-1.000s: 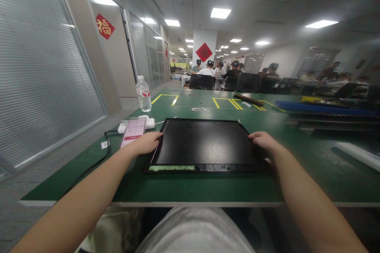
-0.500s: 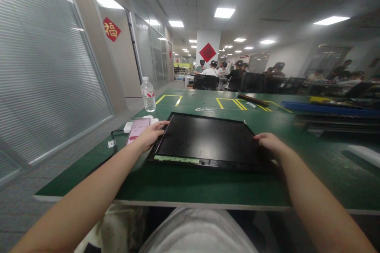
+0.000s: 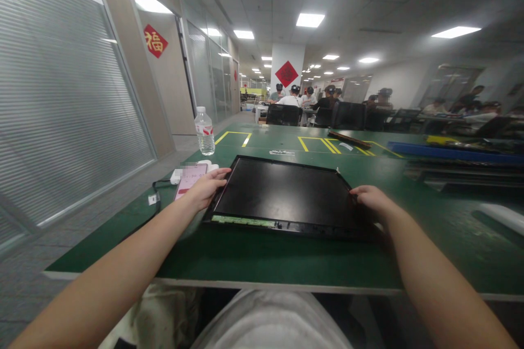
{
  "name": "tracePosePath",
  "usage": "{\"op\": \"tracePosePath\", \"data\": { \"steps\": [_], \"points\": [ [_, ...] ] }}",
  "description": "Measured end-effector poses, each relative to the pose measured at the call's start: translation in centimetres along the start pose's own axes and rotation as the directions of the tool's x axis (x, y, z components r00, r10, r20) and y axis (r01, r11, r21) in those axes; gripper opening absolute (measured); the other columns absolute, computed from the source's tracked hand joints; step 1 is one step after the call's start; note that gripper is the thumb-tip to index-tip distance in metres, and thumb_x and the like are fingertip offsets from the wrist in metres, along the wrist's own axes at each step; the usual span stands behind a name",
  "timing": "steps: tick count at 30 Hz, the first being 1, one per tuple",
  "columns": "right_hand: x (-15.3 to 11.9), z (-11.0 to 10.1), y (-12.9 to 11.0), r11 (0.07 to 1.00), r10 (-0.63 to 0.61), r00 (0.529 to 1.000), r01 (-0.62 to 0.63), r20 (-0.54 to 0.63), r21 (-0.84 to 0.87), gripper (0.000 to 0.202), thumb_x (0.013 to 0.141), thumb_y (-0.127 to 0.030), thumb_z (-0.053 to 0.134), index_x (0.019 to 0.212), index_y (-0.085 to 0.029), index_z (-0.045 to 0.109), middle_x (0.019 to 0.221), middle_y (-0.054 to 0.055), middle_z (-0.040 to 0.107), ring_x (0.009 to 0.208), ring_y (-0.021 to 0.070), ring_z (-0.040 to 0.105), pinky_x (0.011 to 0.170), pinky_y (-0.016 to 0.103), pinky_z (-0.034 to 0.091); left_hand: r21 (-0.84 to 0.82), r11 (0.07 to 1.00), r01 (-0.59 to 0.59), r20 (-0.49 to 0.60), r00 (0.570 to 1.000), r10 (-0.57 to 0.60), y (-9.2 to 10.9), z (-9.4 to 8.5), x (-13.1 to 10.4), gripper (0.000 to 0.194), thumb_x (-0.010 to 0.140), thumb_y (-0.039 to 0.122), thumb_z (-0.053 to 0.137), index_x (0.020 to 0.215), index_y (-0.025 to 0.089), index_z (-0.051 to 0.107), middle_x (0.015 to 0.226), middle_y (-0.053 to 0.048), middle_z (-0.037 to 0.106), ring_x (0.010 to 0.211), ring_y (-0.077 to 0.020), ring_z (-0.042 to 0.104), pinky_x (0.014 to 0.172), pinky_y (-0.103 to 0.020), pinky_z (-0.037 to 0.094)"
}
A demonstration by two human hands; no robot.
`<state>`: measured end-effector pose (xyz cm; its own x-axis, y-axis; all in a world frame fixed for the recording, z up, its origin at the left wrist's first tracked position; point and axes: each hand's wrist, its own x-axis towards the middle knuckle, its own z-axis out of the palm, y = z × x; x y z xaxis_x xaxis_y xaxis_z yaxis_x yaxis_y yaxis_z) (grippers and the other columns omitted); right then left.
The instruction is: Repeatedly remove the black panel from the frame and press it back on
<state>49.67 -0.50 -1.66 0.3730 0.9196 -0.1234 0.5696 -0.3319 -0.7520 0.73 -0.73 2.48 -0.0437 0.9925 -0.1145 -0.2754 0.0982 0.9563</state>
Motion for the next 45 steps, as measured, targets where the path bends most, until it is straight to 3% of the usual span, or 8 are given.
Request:
{"op": "tracePosePath", "data": {
  "steps": [8,16,24,29,37,45],
  "points": [
    [0.0,0.1,0.0,1.000,-0.002,1.000,0.002,-0.005,0.001,0.048,0.058,0.000,0.055,0.099,-0.014,0.076,0.086,0.009,0.074,0.076,0.0199,0.067,0.068,0.026,0.051,0.028,1.000,-0.009,-0.019,1.000,0.009,-0.5,-0.3,0.5,0.043,0.065,-0.012,0.064,0.098,0.016,0.068,0.104,-0.008,0.077,0.055,-0.0148,0.071,0.047,-0.024,0.059],
    [-0.6,0.1,-0.5,1.000,0.022,1.000,-0.022,-0.012,0.015,0.049,0.059,0.000,0.056,0.101,-0.014,0.076,0.082,0.008,0.073,0.072,0.0192,0.066,0.067,0.026,0.050,0.096,0.995,0.001,-0.031,1.000,0.002,-0.5,-0.4,0.4,0.047,0.066,-0.013,0.064,0.102,0.018,0.070,0.128,-0.012,0.070,0.058,-0.0168,0.073,0.049,-0.029,0.061],
    [-0.7,-0.1,-0.8,1.000,0.008,1.000,-0.009,-0.024,-0.029,0.046,0.059,0.001,0.057,0.098,-0.015,0.078,0.083,0.007,0.074,0.078,0.0202,0.067,0.072,0.027,0.051,0.153,0.988,-0.007,-0.027,1.000,0.011,-1.0,-0.5,0.4,0.047,0.062,-0.015,0.062,0.094,0.018,0.071,0.138,-0.010,0.064,0.075,-0.0218,0.076,0.052,-0.029,0.062],
    [-0.6,0.0,-0.6,1.000,0.007,1.000,-0.007,-0.015,-0.018,0.048,0.060,-0.001,0.057,0.101,-0.015,0.078,0.080,0.008,0.073,0.077,0.0210,0.068,0.070,0.027,0.052,0.197,0.980,-0.010,-0.013,1.000,0.013,-1.3,-0.7,0.6,0.048,0.060,-0.014,0.062,0.093,0.018,0.072,0.132,-0.010,0.068,0.082,-0.0229,0.076,0.054,-0.026,0.061],
    [-0.5,0.0,-0.5,1.000,0.016,1.000,-0.016,-0.001,-0.005,0.050,0.059,0.000,0.057,0.102,-0.015,0.078,0.081,0.008,0.073,0.077,0.0209,0.068,0.071,0.027,0.052,0.299,0.954,0.001,-0.009,1.000,0.001,-1.9,-1.4,1.1,0.051,0.059,-0.009,0.064,0.102,0.018,0.071,0.122,-0.011,0.072,0.064,-0.0178,0.073,0.049,-0.025,0.058],
    [-0.6,-0.3,-0.9,0.999,-0.025,0.999,0.024,-0.025,-0.045,0.043,0.057,0.002,0.058,0.089,-0.017,0.079,0.088,0.007,0.075,0.084,0.0210,0.068,0.075,0.026,0.052,0.191,0.981,0.028,-0.028,0.999,-0.023,-1.5,-0.8,0.6,0.054,0.055,-0.014,0.066,0.097,0.019,0.069,0.119,-0.010,0.074,0.069,-0.0208,0.074,0.052,-0.028,0.060]
  ]
}}
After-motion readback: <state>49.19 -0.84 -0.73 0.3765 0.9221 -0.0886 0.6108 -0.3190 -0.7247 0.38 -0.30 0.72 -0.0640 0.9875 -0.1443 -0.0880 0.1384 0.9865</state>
